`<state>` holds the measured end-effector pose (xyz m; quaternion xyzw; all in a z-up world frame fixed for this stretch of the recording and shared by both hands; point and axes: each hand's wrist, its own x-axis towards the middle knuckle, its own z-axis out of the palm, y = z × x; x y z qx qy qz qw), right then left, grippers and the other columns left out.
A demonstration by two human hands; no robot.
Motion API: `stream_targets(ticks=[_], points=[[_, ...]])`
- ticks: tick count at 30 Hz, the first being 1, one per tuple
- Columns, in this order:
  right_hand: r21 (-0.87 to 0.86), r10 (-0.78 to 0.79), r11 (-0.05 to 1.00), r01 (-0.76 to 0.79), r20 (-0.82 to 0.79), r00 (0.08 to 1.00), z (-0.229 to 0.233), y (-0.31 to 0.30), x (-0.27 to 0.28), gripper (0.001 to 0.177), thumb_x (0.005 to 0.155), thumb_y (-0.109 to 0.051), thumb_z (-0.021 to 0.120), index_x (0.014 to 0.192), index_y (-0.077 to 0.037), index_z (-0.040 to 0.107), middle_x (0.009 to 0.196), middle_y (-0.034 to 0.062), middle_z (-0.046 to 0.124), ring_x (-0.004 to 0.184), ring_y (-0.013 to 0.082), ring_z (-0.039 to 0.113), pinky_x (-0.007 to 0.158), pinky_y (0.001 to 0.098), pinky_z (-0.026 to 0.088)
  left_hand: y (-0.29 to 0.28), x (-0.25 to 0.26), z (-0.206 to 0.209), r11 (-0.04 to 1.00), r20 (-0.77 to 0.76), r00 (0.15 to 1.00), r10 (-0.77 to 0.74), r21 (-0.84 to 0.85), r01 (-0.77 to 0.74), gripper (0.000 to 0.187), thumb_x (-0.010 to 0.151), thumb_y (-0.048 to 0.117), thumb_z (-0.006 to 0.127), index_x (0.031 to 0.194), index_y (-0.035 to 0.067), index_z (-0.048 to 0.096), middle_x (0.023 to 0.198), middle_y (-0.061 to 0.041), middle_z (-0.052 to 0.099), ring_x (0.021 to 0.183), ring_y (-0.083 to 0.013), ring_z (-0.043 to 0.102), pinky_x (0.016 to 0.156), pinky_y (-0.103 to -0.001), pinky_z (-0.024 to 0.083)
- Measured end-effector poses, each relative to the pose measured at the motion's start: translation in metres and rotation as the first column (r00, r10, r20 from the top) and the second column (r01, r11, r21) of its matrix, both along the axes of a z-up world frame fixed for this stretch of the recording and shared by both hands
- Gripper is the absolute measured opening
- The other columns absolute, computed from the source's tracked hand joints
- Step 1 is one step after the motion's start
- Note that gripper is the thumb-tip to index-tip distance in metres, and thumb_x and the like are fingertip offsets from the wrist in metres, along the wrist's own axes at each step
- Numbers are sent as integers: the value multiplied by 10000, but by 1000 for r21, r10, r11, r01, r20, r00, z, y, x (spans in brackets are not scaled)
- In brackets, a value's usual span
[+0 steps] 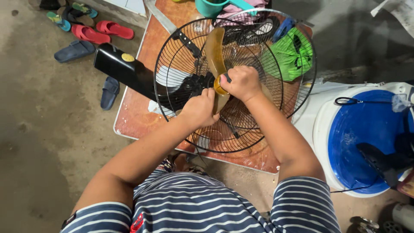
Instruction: The person disassembles a standing fan by removing the front grill and then the fan blades. They use a knife to pry off the grill and then unscrew the central nut to remove the blades.
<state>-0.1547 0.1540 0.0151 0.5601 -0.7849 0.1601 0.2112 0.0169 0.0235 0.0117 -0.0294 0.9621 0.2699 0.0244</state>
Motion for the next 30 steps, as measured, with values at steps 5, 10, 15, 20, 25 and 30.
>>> stream_targets(ticks=[5, 10, 15, 20, 25, 30], points=[[64, 80, 995, -77, -42, 996, 6, 3, -5, 333, 850, -334, 733, 645, -112, 595, 669, 74, 624, 646, 272, 645, 596, 425, 508, 5, 2, -3, 999, 12, 1000, 26, 26, -26, 824, 723, 390, 834, 1257, -84, 422, 1080, -256, 597, 845, -394, 708, 720, -461, 590], [83, -221, 970, 227, -69, 973, 4, -2, 13, 509, 877, -547, 752, 703, -84, 634, 696, 124, 657, 673, 311, 663, 632, 435, 547, 20, 2, 1, 979, -14, 982, 191, 77, -189, 764, 777, 416, 815, 1251, -50, 440, 1105, -234, 603, 842, -392, 711, 693, -450, 599], [-57, -408, 912, 405, -43, 912, -6, -12, 26, 533, 858, -546, 771, 699, -52, 652, 670, 148, 662, 646, 354, 657, 600, 452, 534, 21, -5, 5, 976, -27, 978, 209, 70, -206, 839, 749, 410, 835, 1278, -79, 406, 1084, -248, 595, 817, -387, 714, 665, -438, 600], [-94, -215, 972, 214, -7, 977, -12, 0, 25, 370, 868, -337, 750, 643, -80, 607, 651, 117, 637, 632, 330, 635, 675, 457, 536, 19, 13, 1, 992, -12, 995, 103, 75, -102, 924, 703, 389, 853, 1309, -115, 371, 1102, -276, 585, 806, -401, 711, 661, -429, 599], [-46, -50, 998, 49, -9, 999, -3, 2, 16, 341, 864, -332, 746, 654, -114, 589, 671, 87, 615, 664, 303, 637, 660, 440, 516, 11, 15, 0, 996, -13, 998, 60, 62, -59, 874, 760, 377, 821, 1331, -122, 388, 1108, -269, 604, 827, -390, 719, 707, -438, 598], [12, 132, 991, -133, 22, 991, 9, 5, 4, 343, 855, -342, 745, 656, -121, 576, 674, 71, 593, 663, 282, 625, 645, 427, 494, 8, 15, 1, 998, -25, 999, 40, 44, -39, 924, 737, 374, 817, 1360, -147, 377, 1108, -270, 605, 818, -387, 721, 703, -434, 599]])
